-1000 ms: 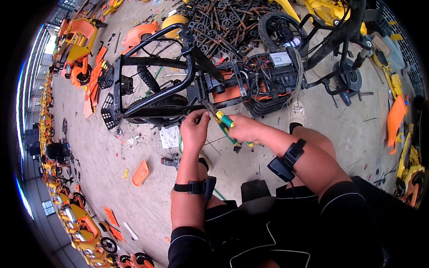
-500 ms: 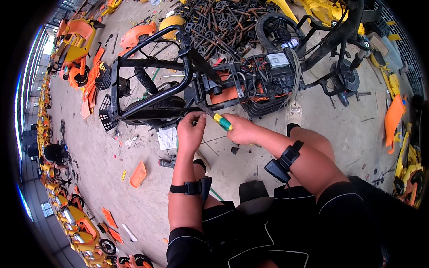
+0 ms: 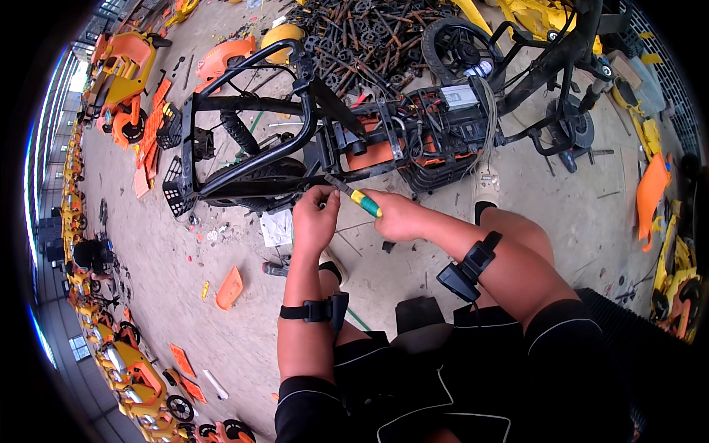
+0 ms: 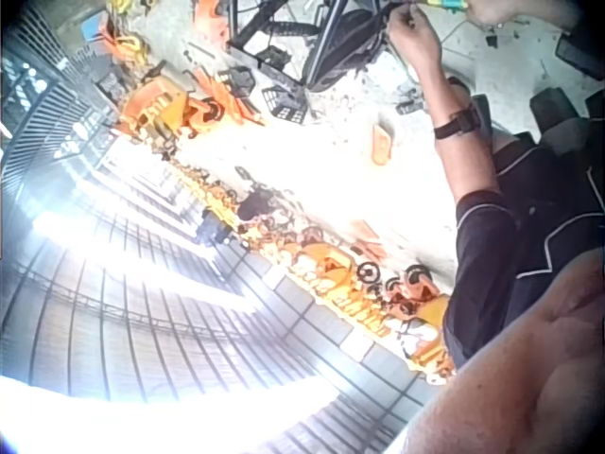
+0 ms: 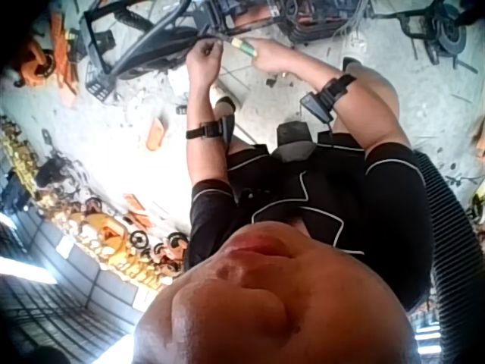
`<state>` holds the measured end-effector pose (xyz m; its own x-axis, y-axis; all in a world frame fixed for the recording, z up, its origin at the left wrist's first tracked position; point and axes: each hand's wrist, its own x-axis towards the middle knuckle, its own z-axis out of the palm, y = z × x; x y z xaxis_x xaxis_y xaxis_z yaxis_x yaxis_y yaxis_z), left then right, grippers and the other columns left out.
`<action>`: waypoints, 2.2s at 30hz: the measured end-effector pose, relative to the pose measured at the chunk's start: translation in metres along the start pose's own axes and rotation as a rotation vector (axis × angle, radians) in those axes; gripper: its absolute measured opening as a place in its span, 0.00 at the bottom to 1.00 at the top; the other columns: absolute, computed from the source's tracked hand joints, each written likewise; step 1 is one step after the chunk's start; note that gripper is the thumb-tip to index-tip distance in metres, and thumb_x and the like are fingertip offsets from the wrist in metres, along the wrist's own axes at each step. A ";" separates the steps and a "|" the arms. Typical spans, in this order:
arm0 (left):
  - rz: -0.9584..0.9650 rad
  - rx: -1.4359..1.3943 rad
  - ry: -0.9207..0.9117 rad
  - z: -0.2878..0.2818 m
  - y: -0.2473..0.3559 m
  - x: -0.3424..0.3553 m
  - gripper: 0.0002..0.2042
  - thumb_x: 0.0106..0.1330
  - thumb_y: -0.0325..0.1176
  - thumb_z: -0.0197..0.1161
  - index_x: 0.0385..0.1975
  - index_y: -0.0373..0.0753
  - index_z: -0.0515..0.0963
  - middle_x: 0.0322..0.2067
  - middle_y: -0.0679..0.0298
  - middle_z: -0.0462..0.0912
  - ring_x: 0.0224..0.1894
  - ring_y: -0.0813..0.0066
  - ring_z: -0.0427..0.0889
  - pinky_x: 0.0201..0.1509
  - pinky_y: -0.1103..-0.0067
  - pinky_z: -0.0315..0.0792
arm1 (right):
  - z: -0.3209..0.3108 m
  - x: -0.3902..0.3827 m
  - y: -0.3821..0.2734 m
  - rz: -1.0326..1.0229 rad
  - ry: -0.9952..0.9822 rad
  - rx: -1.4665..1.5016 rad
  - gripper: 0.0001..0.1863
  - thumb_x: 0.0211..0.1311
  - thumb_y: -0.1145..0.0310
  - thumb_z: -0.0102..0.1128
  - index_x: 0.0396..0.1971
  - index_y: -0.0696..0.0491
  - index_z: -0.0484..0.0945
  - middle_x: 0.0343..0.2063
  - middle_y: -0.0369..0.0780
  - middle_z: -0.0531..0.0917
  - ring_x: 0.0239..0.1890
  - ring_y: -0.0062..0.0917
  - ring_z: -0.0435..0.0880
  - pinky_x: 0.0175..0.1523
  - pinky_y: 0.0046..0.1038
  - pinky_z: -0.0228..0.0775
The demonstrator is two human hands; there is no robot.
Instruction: The person uses pliers to strip insulation from wires on an electric scooter frame while sitting on the floor of a warehouse.
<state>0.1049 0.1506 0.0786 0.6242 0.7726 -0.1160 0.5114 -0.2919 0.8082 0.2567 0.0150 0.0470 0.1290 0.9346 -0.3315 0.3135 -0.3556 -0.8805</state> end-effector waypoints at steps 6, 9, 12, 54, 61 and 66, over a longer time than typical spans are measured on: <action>-0.001 -0.003 0.008 0.001 -0.003 0.000 0.08 0.68 0.32 0.66 0.36 0.32 0.82 0.28 0.60 0.85 0.29 0.77 0.79 0.38 0.77 0.74 | -0.001 0.000 -0.001 0.023 -0.043 0.015 0.38 0.57 0.77 0.52 0.71 0.59 0.59 0.58 0.58 0.76 0.58 0.50 0.78 0.59 0.39 0.72; -0.008 0.013 0.008 0.000 -0.004 0.000 0.09 0.67 0.33 0.67 0.36 0.32 0.82 0.28 0.57 0.86 0.29 0.73 0.81 0.38 0.75 0.75 | -0.002 -0.001 -0.005 0.055 -0.068 0.014 0.38 0.57 0.77 0.52 0.72 0.58 0.58 0.58 0.58 0.76 0.59 0.50 0.77 0.60 0.39 0.71; -0.007 0.024 -0.003 0.000 -0.006 0.001 0.09 0.67 0.33 0.67 0.36 0.32 0.83 0.28 0.57 0.86 0.29 0.72 0.81 0.38 0.75 0.75 | -0.001 -0.002 -0.004 0.028 -0.037 -0.016 0.37 0.58 0.76 0.52 0.71 0.58 0.59 0.59 0.58 0.75 0.60 0.50 0.76 0.61 0.40 0.70; 0.108 0.231 0.122 0.017 0.014 -0.007 0.13 0.71 0.35 0.61 0.49 0.34 0.83 0.24 0.51 0.84 0.26 0.64 0.84 0.32 0.73 0.74 | 0.002 0.007 -0.006 0.092 0.025 0.287 0.42 0.55 0.74 0.53 0.75 0.49 0.56 0.44 0.53 0.83 0.43 0.40 0.84 0.47 0.35 0.74; 0.072 0.242 0.180 0.022 0.019 -0.005 0.12 0.70 0.35 0.60 0.46 0.38 0.84 0.29 0.47 0.85 0.32 0.46 0.85 0.35 0.63 0.77 | -0.006 0.005 -0.024 0.156 0.009 0.273 0.42 0.54 0.74 0.53 0.74 0.48 0.57 0.47 0.54 0.83 0.46 0.42 0.84 0.49 0.36 0.75; 0.164 0.270 0.173 0.018 0.003 -0.006 0.12 0.68 0.34 0.60 0.47 0.39 0.83 0.31 0.46 0.84 0.34 0.44 0.84 0.38 0.57 0.77 | 0.007 0.015 -0.010 0.146 0.024 0.217 0.42 0.54 0.73 0.55 0.73 0.49 0.57 0.49 0.53 0.82 0.48 0.44 0.84 0.51 0.37 0.75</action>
<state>0.1138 0.1349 0.0716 0.6136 0.7804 0.1205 0.5649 -0.5404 0.6236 0.2488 0.0330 0.0487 0.1811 0.8722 -0.4544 0.0809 -0.4737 -0.8770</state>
